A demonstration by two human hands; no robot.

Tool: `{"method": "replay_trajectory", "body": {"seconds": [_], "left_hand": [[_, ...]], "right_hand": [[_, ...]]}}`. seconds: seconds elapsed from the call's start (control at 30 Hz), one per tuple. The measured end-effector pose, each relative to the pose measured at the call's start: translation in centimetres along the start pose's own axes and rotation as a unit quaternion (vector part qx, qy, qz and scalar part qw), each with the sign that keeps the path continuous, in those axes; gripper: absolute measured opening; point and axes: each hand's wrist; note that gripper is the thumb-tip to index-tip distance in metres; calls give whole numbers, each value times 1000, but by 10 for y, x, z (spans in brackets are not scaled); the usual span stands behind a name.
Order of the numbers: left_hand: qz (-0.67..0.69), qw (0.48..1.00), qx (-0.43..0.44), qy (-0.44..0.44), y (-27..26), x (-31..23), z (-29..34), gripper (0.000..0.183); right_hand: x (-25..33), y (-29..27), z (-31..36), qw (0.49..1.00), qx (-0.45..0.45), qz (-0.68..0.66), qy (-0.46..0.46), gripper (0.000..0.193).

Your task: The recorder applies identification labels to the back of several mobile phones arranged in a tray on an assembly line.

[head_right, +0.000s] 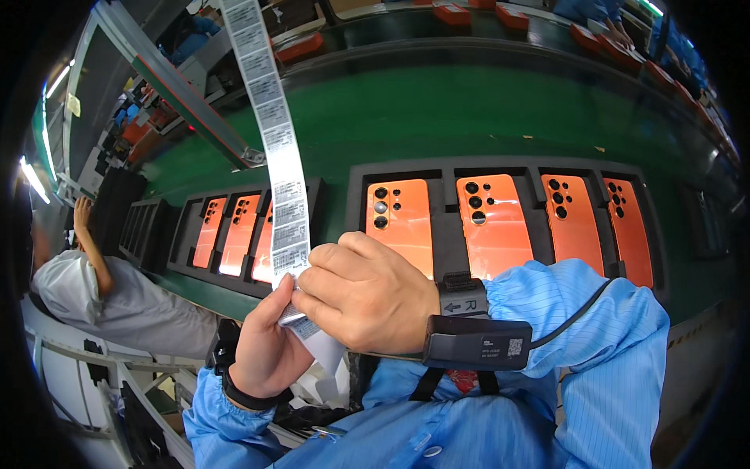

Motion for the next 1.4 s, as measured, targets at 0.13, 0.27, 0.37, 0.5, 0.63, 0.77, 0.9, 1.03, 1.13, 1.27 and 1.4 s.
{"method": "replay_trajectory", "body": {"seconds": [0.13, 0.27, 0.37, 0.5, 0.63, 0.77, 0.9, 1.03, 1.13, 1.27, 1.4], "left_hand": [[17, 1000, 17, 4, -4, 2, -6, 39], [15, 1000, 27, -5, 1, 0, -12, 44], [20, 999, 41, 0, 1, -2, -16, 46], [45, 996, 73, 11, -2, -5, -25, 47], [103, 985, 134, 13, -4, -9, -32, 48], [88, 988, 124, 14, -1, -12, -37, 47], [11, 997, 30, 76, -8, -24, -48, 45], [-63, 992, 31, 105, -16, -55, -49, 44], [-256, 951, 128, 114, -12, -67, -43, 50], [-648, 733, 153, 140, 7, -44, -44, 38], [-720, 598, 264, 233, 12, -31, -57, 31]], "right_hand": [[0, 1, -1, 998, -16, 41, -35, 26], [-3, -1, 1, 995, -33, 62, -78, 23], [-6, -2, 0, 991, -38, 78, -104, 24], [-13, -4, -1, 987, -29, 125, -99, 28], [-16, -2, 0, 987, -86, 97, -91, 27], [-13, -10, 1, 992, -51, 94, -70, 21], [-11, -24, -9, 993, -106, -44, 3, 11], [-22, -77, -23, 980, -108, -145, 78, 17], [-27, -98, -9, 977, -99, -128, 138, 20], [-30, -108, 15, 958, -127, -106, 235, 22], [-42, -104, 25, 933, -219, -125, 258, 12]]}}
Point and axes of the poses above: each hand's wrist, its own z-axis away from the middle knuckle, its own y-axis out of the palm, x = y × z, and after that the axes turned 14 degrees about -z, right-handed
